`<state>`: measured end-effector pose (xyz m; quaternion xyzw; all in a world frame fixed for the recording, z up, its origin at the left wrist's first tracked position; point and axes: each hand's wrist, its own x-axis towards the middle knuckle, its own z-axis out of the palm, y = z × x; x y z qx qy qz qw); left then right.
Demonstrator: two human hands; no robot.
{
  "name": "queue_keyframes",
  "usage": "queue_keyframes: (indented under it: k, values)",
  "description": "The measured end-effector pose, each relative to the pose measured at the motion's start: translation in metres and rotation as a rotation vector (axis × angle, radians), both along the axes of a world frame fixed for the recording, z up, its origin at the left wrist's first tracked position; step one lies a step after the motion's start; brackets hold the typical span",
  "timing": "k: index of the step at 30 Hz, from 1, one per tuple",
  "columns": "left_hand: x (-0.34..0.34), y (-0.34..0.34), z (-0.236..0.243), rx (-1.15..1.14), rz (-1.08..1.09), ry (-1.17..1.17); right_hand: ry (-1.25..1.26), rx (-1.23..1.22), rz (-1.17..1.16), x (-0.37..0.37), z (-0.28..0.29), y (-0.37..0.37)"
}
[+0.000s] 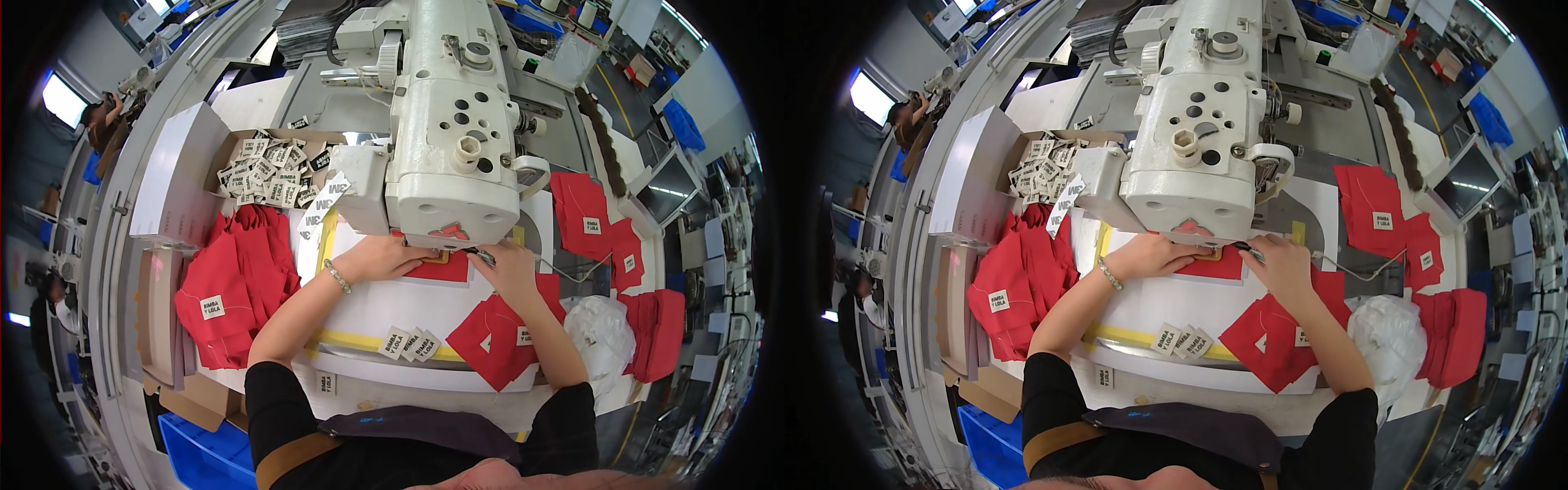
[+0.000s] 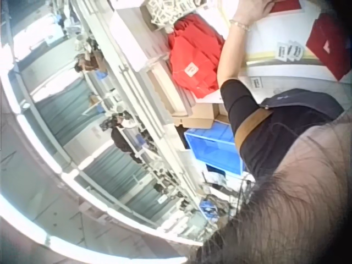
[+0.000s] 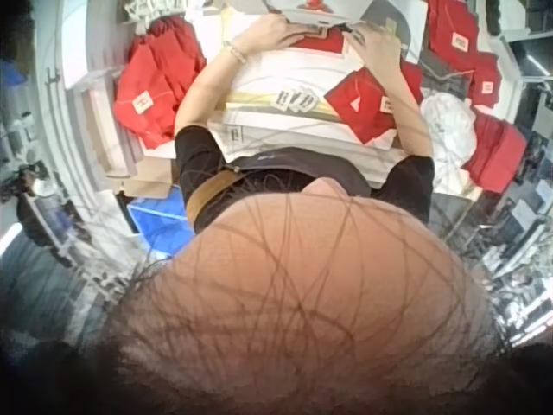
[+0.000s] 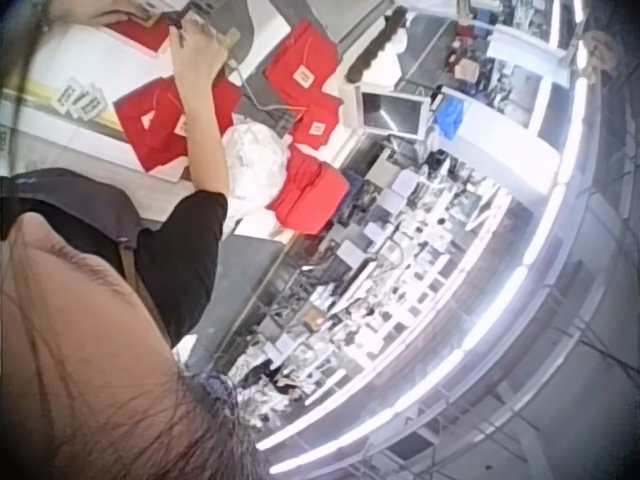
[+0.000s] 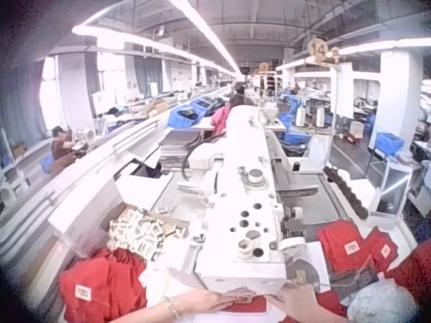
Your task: The person sews white rectangular labels onto red fabric pieces using an industrial sewing machine. They pick up a red fabric piece, place a label on it, and guide it under the machine's needle to stitch it in place. After sewing, they cut the thread and place the finished piece into a stack.
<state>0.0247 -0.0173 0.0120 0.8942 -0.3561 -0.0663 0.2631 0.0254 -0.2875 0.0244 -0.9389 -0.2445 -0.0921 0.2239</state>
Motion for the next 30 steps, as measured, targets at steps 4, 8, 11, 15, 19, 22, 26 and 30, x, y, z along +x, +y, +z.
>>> queue_keyframes:
  k: [4,8,11,15,19,22,26,30]
  values:
    - [0.001,0.002,-0.012,-0.001,-0.005,-0.033,0.028,0.050,0.021,-0.002,-0.004,-0.016]
    - [0.003,0.001,-0.005,0.147,0.032,0.117,-0.058,-0.037,0.096,0.000,0.000,-0.040]
    - [0.004,0.001,-0.005,0.129,0.010,0.068,-0.036,-0.117,0.149,-0.003,0.005,-0.050]
    - [0.000,0.002,-0.006,0.011,-0.005,-0.072,-0.085,-0.107,0.209,-0.005,0.008,-0.047]
    - [-0.001,0.009,-0.021,0.036,0.050,-0.090,-0.177,-0.141,0.263,-0.003,0.001,-0.029]
    - [-0.005,0.008,-0.014,0.062,0.066,-0.128,-0.234,-0.093,0.360,-0.001,-0.011,-0.012]
    - [-0.004,0.014,-0.026,-0.101,0.026,-0.373,-0.187,-0.090,0.428,0.004,-0.019,0.007]
    - [-0.005,0.014,-0.030,-0.158,0.013,-0.397,-0.185,-0.034,0.430,0.010,-0.033,0.014]
